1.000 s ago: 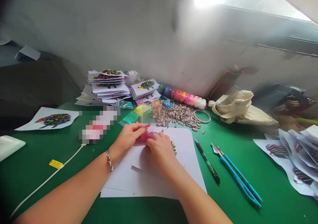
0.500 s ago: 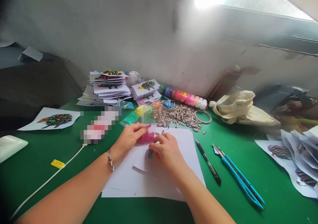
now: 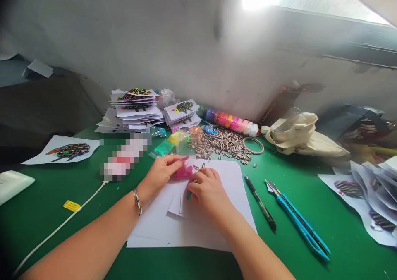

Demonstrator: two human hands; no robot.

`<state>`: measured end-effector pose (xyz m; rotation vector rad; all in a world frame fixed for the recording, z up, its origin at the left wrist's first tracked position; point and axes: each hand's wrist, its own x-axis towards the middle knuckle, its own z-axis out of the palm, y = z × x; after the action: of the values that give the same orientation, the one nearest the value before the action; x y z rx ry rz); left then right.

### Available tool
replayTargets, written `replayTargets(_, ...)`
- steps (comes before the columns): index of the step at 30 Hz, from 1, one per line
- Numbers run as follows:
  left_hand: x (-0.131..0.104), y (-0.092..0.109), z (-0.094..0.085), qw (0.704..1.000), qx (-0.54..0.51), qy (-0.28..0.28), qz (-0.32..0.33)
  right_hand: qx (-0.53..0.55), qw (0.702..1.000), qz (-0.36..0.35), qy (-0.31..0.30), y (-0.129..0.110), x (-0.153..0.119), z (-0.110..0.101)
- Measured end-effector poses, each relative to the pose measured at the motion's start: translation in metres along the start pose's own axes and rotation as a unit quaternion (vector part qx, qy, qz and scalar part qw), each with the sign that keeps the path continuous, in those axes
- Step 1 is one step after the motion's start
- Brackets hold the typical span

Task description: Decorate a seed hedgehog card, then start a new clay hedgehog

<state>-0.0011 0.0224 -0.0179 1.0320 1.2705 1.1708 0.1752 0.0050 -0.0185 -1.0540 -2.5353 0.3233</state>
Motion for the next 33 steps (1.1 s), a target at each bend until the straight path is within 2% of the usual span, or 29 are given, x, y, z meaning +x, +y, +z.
replayTargets(7, -0.001, 0.001, 0.000, 1.000, 0.000, -0.001, 0.003, 0.003, 1.000, 0.019, -0.008, -0.003, 0.001, -0.007)
replayTargets(19, -0.001, 0.001, -0.001, 1.000, 0.010, -0.001, 0.006, -0.026, 0.999, 0.037, 0.017, -0.007, 0.003, 0.008)
replayTargets(33, 0.000, 0.002, 0.000, 1.000, 0.002, 0.000, -0.001, -0.026, 0.999, 0.044, 0.020, -0.008, 0.002, 0.004)
